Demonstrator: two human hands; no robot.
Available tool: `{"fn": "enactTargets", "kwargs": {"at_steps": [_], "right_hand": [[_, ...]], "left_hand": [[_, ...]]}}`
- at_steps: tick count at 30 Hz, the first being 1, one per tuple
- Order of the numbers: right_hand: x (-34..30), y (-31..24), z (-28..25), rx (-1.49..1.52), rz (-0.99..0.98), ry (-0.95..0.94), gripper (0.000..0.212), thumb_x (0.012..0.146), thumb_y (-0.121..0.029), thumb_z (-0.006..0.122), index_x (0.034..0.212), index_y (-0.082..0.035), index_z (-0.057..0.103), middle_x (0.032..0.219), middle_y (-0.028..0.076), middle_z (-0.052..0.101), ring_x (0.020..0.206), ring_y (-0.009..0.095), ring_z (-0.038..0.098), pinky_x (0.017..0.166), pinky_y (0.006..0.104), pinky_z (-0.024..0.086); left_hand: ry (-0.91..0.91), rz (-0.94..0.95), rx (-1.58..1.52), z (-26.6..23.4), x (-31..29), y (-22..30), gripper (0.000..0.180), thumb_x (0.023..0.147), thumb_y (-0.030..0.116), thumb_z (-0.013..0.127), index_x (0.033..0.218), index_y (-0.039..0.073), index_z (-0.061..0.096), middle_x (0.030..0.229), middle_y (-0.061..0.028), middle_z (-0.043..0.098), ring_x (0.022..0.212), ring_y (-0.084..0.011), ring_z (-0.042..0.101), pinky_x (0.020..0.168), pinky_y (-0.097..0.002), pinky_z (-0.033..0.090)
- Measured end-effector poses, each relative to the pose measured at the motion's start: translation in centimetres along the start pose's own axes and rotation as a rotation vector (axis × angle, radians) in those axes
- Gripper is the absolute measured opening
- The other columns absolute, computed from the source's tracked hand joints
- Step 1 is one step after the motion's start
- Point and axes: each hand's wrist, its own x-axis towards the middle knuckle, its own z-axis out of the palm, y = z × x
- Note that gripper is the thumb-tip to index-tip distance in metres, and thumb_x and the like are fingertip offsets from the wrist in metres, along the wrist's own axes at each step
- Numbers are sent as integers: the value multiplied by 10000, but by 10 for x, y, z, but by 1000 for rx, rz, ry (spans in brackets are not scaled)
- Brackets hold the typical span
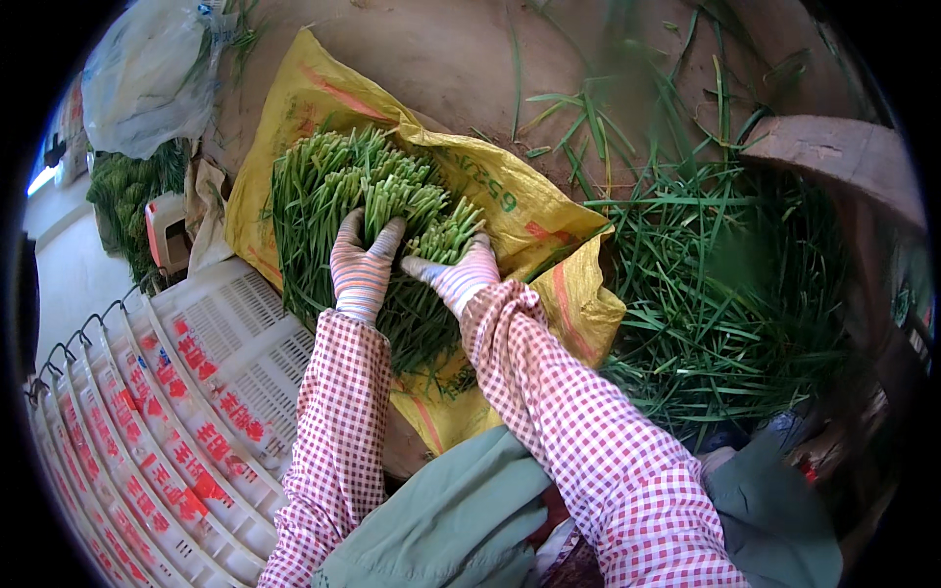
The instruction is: The person bundles green onions by hand, aligning the roots, removing stray leaves, and securing each bundle with a red tie before placing it into a stack.
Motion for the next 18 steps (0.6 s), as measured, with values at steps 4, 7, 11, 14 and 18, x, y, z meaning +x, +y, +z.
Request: {"fn": "enactTargets", "kwargs": {"at_steps": [4,7,11,14,18], "right_hand": [[11,-3,-2,-44,46,-48,960,516,-65,895,1283,15,322,1193,110,563,1047,189,565,888,335,497],[26,15,-15,-183,27,-5,932,494,-76,906,1254,-2,372,1173,105,573,1049,184,562,889,327,495],[-9,19,12,215,-71,-58,866,490,-17,895,1215,-46,422,1164,90,576,1051,187,560,903,348,488],[-12,11,11,225,-65,-84,977,503,4,882,1288,-76,307,1172,77,573,1067,194,556,925,358,478],[4,3,-3,58,7,-96,1013,532,-32,871,1313,-53,225,1218,104,541,1107,201,534,938,370,468]], "left_hand": [[-9,-56,-140,1,-3,0,433,744,170,748,1075,-43,567,947,-105,656,794,-156,579,749,-293,477],[-27,-24,-187,10,-5,2,434,746,168,748,1074,-46,561,943,-102,654,795,-155,578,739,-295,479],[18,4,-202,-6,-15,-15,384,757,185,759,1046,-2,591,926,-66,650,785,-143,582,724,-300,492],[9,16,-188,-4,-17,-4,362,758,179,757,1030,2,596,929,-60,650,798,-142,579,747,-293,484],[32,5,-160,1,-15,1,405,741,167,761,1042,-25,569,914,-85,648,768,-134,569,735,-284,478]]}}
